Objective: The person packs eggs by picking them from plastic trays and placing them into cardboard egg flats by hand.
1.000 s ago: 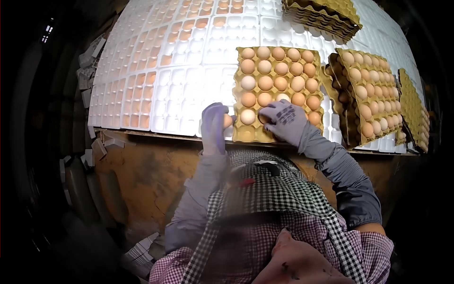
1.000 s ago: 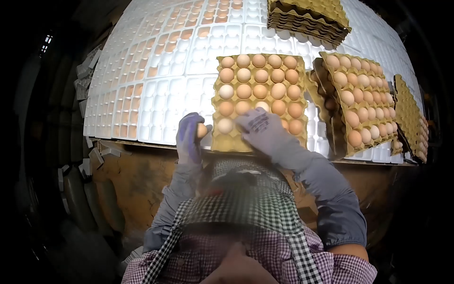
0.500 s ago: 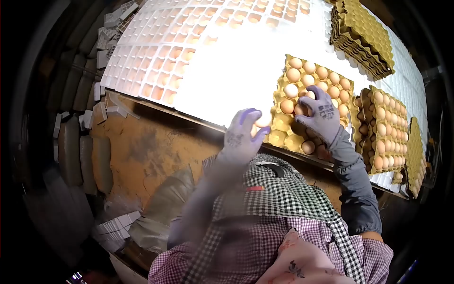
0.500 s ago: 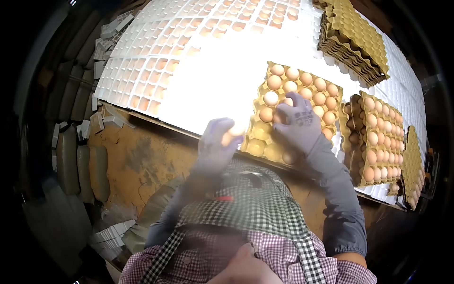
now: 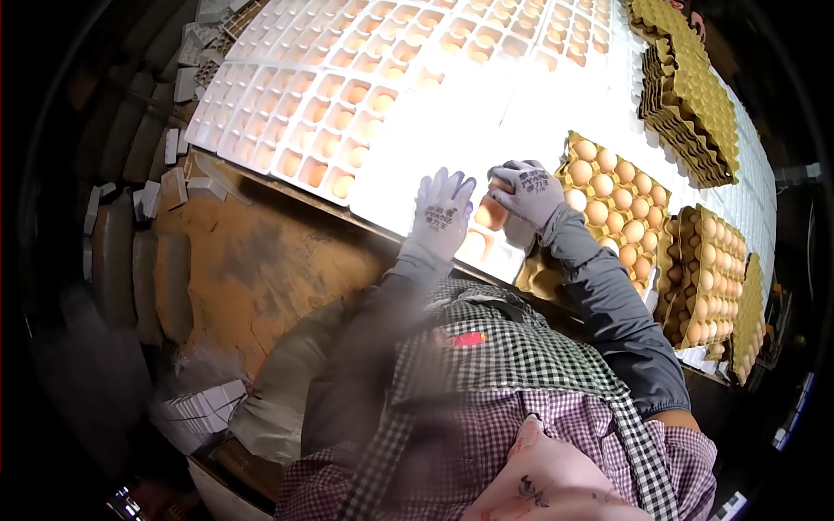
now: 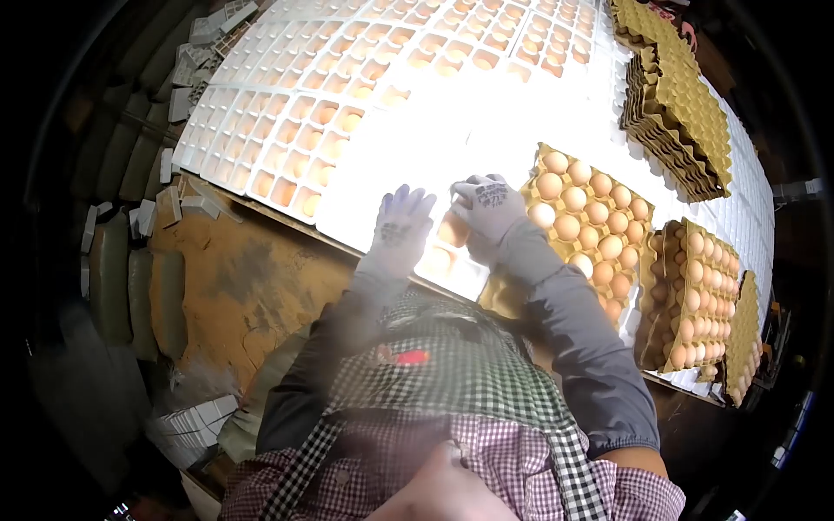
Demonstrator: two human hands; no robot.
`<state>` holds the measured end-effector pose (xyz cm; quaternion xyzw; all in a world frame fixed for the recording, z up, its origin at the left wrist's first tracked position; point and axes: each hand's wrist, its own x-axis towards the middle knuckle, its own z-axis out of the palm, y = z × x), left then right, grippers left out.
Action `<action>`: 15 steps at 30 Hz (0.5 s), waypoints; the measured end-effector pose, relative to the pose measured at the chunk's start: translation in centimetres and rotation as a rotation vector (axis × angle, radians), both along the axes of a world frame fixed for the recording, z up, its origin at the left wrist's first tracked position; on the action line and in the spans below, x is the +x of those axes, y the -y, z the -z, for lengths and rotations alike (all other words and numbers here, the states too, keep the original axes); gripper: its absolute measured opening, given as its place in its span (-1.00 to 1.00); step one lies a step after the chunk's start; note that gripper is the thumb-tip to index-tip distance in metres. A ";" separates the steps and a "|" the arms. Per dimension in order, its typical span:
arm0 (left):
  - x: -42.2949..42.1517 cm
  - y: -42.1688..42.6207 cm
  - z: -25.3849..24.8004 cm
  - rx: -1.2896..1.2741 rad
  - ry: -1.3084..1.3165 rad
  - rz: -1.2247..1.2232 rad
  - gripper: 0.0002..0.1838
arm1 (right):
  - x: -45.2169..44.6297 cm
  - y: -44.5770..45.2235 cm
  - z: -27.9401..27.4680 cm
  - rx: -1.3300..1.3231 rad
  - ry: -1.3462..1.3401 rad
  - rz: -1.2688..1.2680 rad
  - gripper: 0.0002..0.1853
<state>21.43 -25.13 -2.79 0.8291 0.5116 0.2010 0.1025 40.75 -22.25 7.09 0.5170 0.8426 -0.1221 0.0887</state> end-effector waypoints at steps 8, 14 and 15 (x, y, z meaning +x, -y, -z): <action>1.9 0.5 -1.6 -0.040 0.154 0.079 -0.43 | 3.3 -1.2 3.7 0.299 -0.344 0.303 -0.59; 10.1 0.4 -7.0 -0.104 0.293 0.411 -0.34 | 11.1 7.2 -4.5 0.047 -0.826 0.825 -0.38; 11.3 1.0 -6.8 -0.072 0.201 0.451 -0.34 | 12.1 8.3 -3.9 0.098 -0.651 0.746 -0.30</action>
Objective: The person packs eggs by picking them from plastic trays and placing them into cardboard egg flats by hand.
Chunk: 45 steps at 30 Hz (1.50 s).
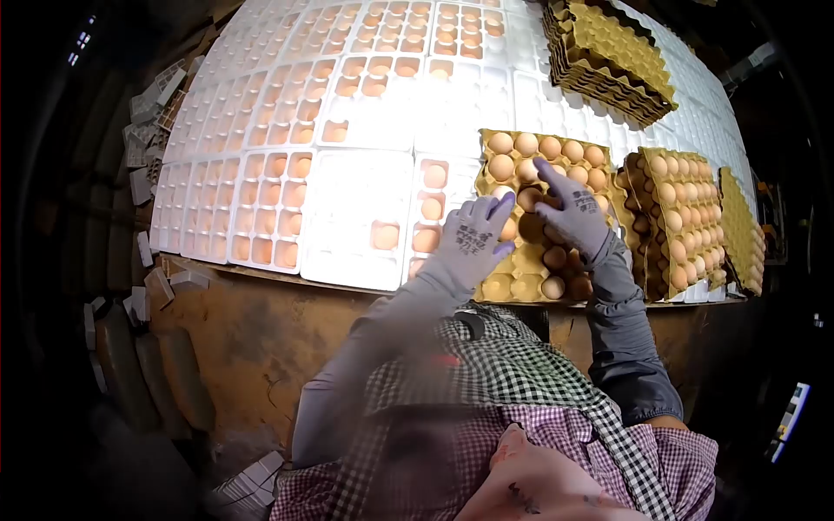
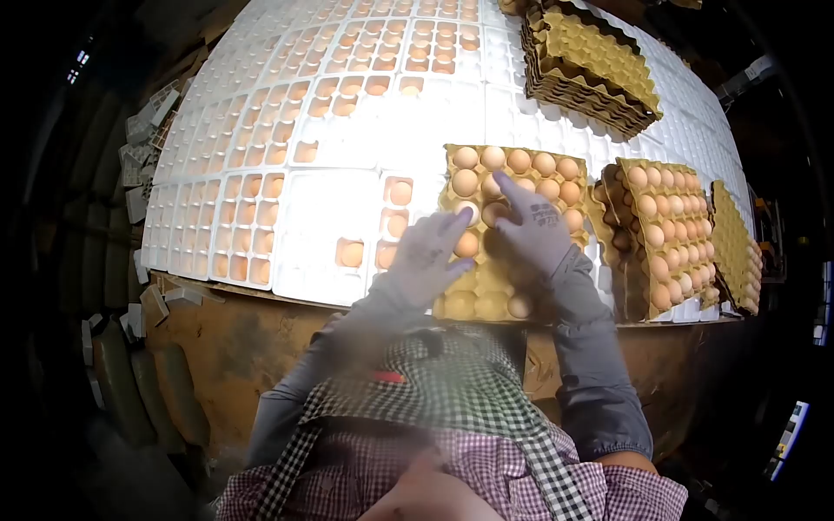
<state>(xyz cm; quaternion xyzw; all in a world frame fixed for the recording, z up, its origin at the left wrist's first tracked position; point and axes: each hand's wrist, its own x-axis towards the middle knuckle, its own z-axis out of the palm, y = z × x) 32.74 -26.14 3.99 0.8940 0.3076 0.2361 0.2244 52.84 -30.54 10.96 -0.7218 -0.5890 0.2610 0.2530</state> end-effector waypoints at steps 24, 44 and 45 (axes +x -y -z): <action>3.4 -7.4 -1.6 0.102 -0.084 -0.097 -0.45 | 9.0 -5.6 1.3 0.131 -0.387 0.015 -0.30; -11.9 -6.6 2.1 -0.068 0.063 -0.682 -0.52 | -12.6 -18.9 6.0 0.083 0.148 -0.309 -0.45; -11.8 -7.9 2.1 -0.126 0.195 -0.731 -0.57 | -12.1 -20.4 6.3 0.063 0.225 -0.326 -0.47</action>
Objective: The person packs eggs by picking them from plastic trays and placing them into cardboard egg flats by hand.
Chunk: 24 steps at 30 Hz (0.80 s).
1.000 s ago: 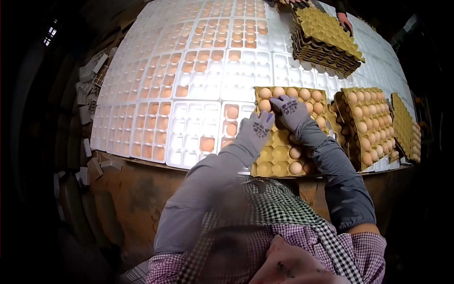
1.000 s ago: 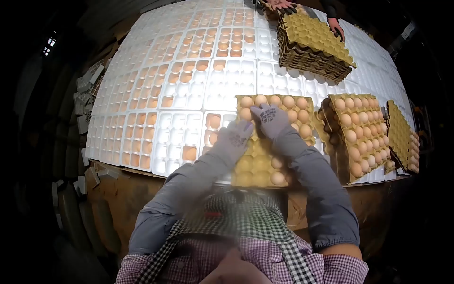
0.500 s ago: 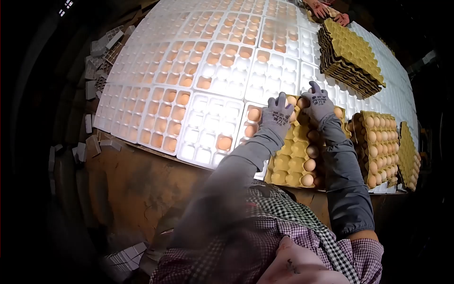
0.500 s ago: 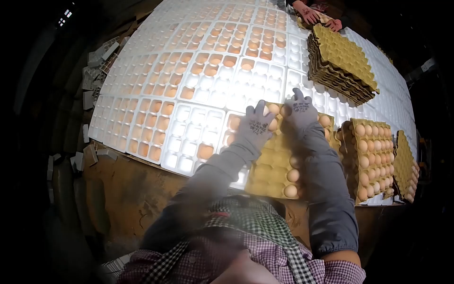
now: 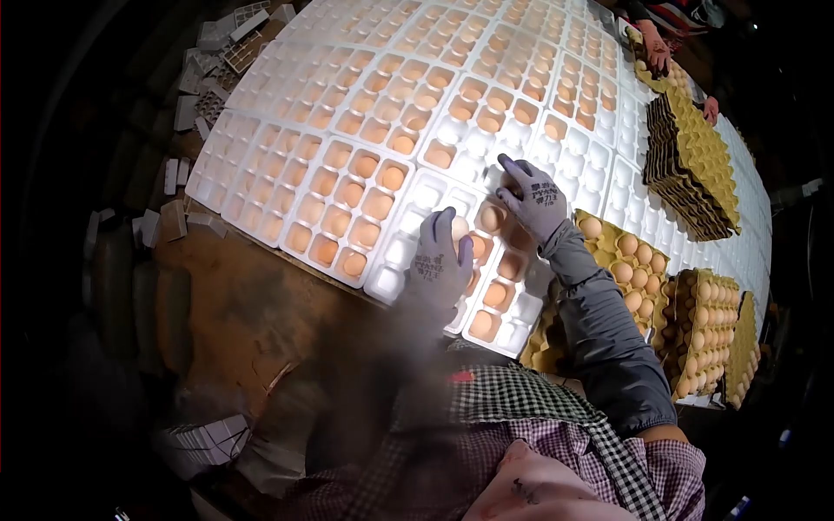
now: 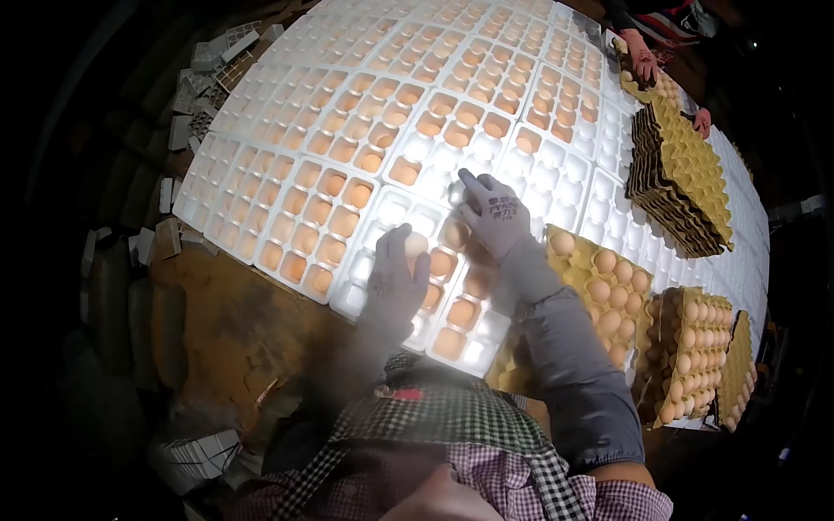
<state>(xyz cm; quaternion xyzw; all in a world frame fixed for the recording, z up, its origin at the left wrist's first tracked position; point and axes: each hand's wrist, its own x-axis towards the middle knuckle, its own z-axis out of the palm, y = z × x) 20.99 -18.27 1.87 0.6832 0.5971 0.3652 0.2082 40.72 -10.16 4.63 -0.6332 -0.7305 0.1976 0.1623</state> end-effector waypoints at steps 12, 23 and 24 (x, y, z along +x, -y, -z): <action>3.6 -15.6 5.8 0.173 -0.044 0.339 -0.53 | 3.8 0.3 1.7 0.184 -0.092 -0.104 -0.50; 18.6 -5.7 0.6 0.242 -0.382 0.869 -0.29 | 23.1 11.7 -2.3 -0.080 0.123 0.091 -0.50; 19.7 -5.5 1.1 0.231 -0.509 0.869 -0.36 | 23.3 11.6 -3.6 -0.145 0.081 0.120 -0.52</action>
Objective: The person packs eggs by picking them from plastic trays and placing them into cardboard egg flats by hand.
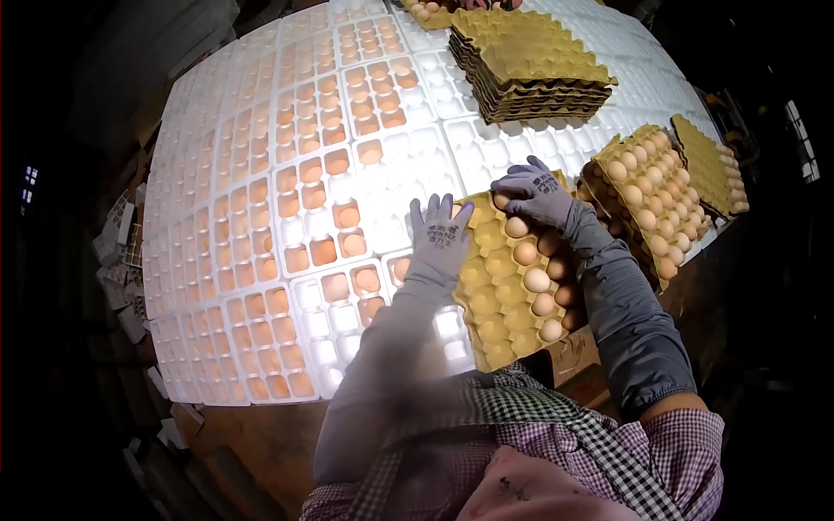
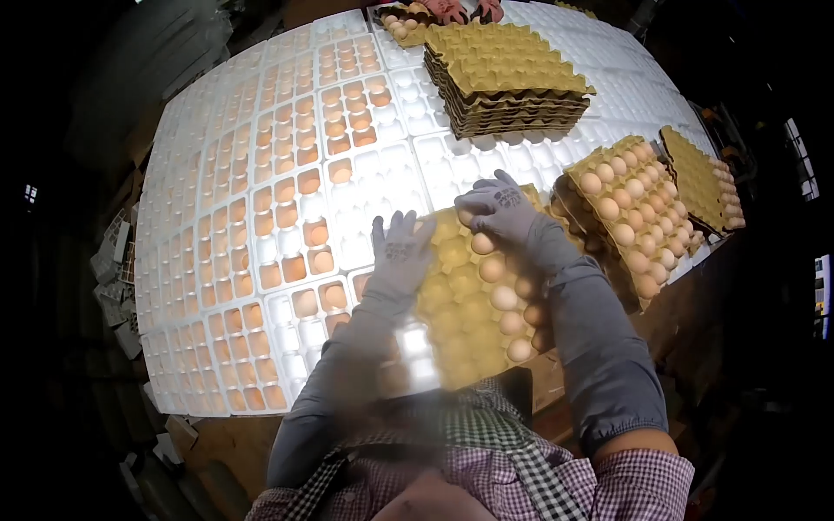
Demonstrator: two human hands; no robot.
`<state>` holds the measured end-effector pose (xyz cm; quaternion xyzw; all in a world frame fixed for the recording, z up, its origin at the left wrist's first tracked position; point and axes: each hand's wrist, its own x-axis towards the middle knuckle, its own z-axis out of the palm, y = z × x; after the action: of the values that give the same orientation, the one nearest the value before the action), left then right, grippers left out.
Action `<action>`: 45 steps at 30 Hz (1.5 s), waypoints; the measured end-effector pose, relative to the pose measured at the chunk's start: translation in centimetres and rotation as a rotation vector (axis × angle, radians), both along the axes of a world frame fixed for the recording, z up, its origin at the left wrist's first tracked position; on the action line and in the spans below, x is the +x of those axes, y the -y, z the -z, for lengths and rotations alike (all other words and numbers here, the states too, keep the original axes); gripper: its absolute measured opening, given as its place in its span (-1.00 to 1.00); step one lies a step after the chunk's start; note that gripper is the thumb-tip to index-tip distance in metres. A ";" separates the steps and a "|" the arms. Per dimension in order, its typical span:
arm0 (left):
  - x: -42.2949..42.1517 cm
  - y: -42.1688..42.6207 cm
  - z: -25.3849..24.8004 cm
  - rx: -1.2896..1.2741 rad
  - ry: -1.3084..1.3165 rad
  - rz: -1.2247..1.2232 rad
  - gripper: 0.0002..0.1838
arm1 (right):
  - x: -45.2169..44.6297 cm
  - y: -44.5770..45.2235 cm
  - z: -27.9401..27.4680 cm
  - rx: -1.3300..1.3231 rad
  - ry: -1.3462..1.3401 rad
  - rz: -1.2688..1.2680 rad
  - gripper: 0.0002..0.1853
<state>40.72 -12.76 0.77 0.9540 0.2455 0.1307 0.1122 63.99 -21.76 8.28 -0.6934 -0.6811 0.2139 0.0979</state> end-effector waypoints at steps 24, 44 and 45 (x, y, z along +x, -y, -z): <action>3.8 7.3 -5.8 -0.125 0.280 0.126 -0.61 | 5.3 7.1 -2.8 0.260 -0.436 0.435 -0.45; -9.5 -1.1 2.1 0.037 0.109 -0.465 -0.46 | -9.3 -4.5 -6.3 0.085 0.106 0.086 -0.49; -9.3 -1.9 2.3 0.054 0.065 -0.432 -0.47 | -11.1 -5.9 -4.5 -0.001 0.283 0.022 -0.47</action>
<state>31.40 -10.83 -1.57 0.8770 0.4370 0.1890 0.0637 52.84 -15.83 12.82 -0.7243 -0.6802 0.1131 0.0028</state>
